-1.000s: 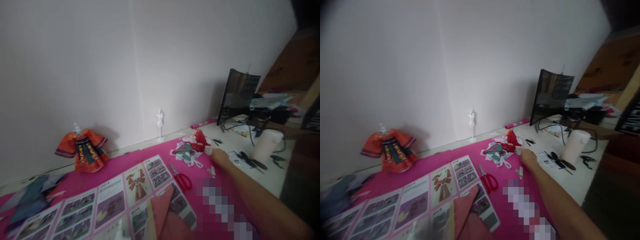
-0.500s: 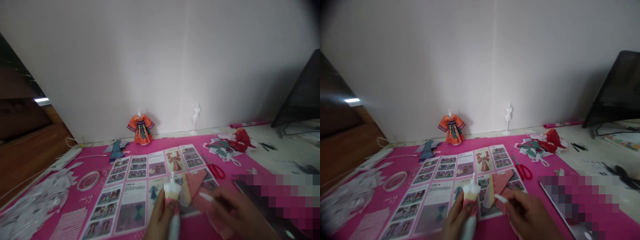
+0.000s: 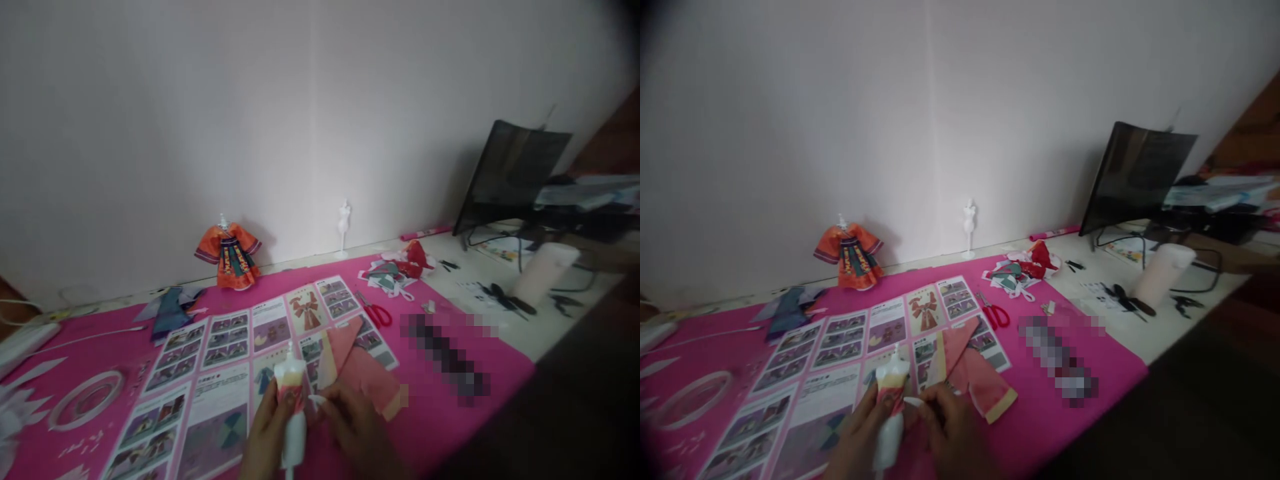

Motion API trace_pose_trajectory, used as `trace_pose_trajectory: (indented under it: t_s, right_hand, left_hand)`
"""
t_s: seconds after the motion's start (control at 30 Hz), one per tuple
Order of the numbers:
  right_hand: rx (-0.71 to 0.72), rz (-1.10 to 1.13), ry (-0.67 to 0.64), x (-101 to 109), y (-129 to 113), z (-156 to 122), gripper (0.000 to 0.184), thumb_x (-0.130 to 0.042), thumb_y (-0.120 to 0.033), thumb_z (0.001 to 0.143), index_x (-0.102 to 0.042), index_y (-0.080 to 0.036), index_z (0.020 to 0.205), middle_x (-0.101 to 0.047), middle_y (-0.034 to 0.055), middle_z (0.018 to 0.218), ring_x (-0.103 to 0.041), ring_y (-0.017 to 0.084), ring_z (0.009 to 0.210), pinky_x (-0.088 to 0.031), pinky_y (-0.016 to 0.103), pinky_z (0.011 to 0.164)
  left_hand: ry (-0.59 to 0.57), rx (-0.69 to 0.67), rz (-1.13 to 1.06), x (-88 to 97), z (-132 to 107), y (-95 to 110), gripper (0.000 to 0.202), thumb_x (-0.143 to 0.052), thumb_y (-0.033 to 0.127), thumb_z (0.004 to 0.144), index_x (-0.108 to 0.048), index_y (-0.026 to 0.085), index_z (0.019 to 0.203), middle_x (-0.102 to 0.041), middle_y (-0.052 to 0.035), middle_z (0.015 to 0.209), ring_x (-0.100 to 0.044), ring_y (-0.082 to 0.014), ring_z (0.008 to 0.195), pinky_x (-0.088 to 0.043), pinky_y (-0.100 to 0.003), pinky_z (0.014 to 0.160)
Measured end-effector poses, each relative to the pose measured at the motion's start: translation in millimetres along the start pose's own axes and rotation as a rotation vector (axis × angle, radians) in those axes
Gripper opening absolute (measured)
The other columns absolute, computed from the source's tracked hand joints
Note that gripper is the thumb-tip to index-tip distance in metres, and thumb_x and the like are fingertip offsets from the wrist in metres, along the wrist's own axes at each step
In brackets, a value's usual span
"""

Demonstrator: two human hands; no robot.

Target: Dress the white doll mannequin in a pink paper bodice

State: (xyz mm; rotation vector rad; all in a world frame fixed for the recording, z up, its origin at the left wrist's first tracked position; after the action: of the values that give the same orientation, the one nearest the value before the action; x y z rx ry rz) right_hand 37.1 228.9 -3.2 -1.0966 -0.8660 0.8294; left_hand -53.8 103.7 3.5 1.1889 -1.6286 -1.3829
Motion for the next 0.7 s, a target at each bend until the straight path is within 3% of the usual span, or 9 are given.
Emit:
trace_pose_trajectory:
  t_s: [0.1, 0.23, 0.3, 0.37, 0.5, 0.63, 0.7]
  right_hand:
    - [0.021, -0.062, 0.07, -1, 6, 0, 0.022, -0.039, -0.037, 0.096, -0.052, -0.02, 0.089, -0.055, -0.0002, 0.074, -0.052, 0.015, 0.067, -0.04, 0.025, 0.063]
    - [-0.019, -0.077, 0.038, -3, 16, -4, 0.014, -0.036, -0.029, 0.095, -0.047, -0.022, 0.089, -0.052, -0.0011, 0.074, -0.052, 0.015, 0.069, -0.038, 0.025, 0.064]
    - [-0.023, -0.049, 0.0, -5, 14, -7, 0.006, -0.043, -0.023, 0.089, -0.044, -0.022, 0.083, -0.048, -0.0029, 0.07, -0.049, 0.014, 0.065, -0.037, 0.024, 0.061]
    - [-0.038, -0.042, -0.027, -7, 9, -9, 0.01, -0.051, -0.019, 0.08, -0.042, -0.022, 0.079, -0.045, -0.0048, 0.066, -0.045, 0.012, 0.06, -0.035, 0.022, 0.056]
    - [-0.043, -0.086, -0.059, -10, 0, -8, 0.013, -0.06, -0.018, 0.07, -0.053, -0.022, 0.081, -0.053, -0.0043, 0.066, -0.048, 0.012, 0.057, -0.037, 0.021, 0.053]
    - [0.116, -0.176, -0.05, -10, -6, -10, 0.011, -0.06, -0.021, 0.073, -0.061, -0.022, 0.084, -0.063, -0.0002, 0.074, -0.057, 0.016, 0.066, -0.042, 0.025, 0.061]
    - [0.128, -0.202, -0.064, -10, -2, -13, 0.011, -0.06, -0.021, 0.076, -0.062, -0.022, 0.087, -0.066, 0.0009, 0.078, -0.06, 0.017, 0.07, -0.044, 0.026, 0.064]
  left_hand:
    - [0.024, 0.038, 0.022, -0.9, 5, -13, 0.048, -0.072, 0.05, 0.067, -0.068, 0.019, 0.103, -0.072, -0.0059, 0.104, -0.053, -0.0323, 0.12, -0.041, -0.036, 0.102]
    - [0.03, 0.077, 0.008, 2.2, 9, -33, 0.054, -0.072, 0.052, 0.066, -0.066, 0.018, 0.107, -0.069, -0.0082, 0.112, -0.048, -0.0335, 0.126, -0.036, -0.042, 0.107]
    - [0.009, 0.1, -0.018, 2.7, 9, -43, 0.063, -0.072, 0.055, 0.065, -0.064, 0.015, 0.113, -0.069, -0.0107, 0.112, -0.051, -0.0359, 0.123, -0.04, -0.045, 0.103]
    - [-0.033, 0.118, -0.034, 1.4, 7, -50, 0.07, -0.072, 0.058, 0.063, -0.062, 0.015, 0.117, -0.07, -0.0111, 0.109, -0.052, -0.0378, 0.12, -0.045, -0.045, 0.098]
    - [-0.061, 0.138, -0.03, 0.9, 2, -52, 0.075, -0.073, 0.059, 0.062, -0.059, 0.015, 0.122, -0.07, -0.0116, 0.11, -0.053, -0.0377, 0.119, -0.047, -0.043, 0.095]
    - [-0.074, 0.114, -0.038, 1.9, -5, -45, 0.068, -0.074, 0.053, 0.064, -0.061, 0.016, 0.12, -0.069, -0.0118, 0.112, -0.047, -0.0377, 0.125, -0.043, -0.043, 0.1]
    - [-0.089, 0.124, -0.052, 2.6, -9, -43, 0.066, -0.072, 0.052, 0.067, -0.06, 0.016, 0.121, -0.067, -0.0122, 0.116, -0.042, -0.0381, 0.129, -0.039, -0.046, 0.104]
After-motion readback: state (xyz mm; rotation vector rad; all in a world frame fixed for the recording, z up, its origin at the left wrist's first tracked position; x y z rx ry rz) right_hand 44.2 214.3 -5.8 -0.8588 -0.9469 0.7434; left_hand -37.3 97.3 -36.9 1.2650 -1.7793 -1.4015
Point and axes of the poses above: each hand's wrist, its own z-axis towards the middle knuckle, its own x-axis out of the back of the hand, y = z × x, the point moved 6 cm from there along z, towards the middle knuckle
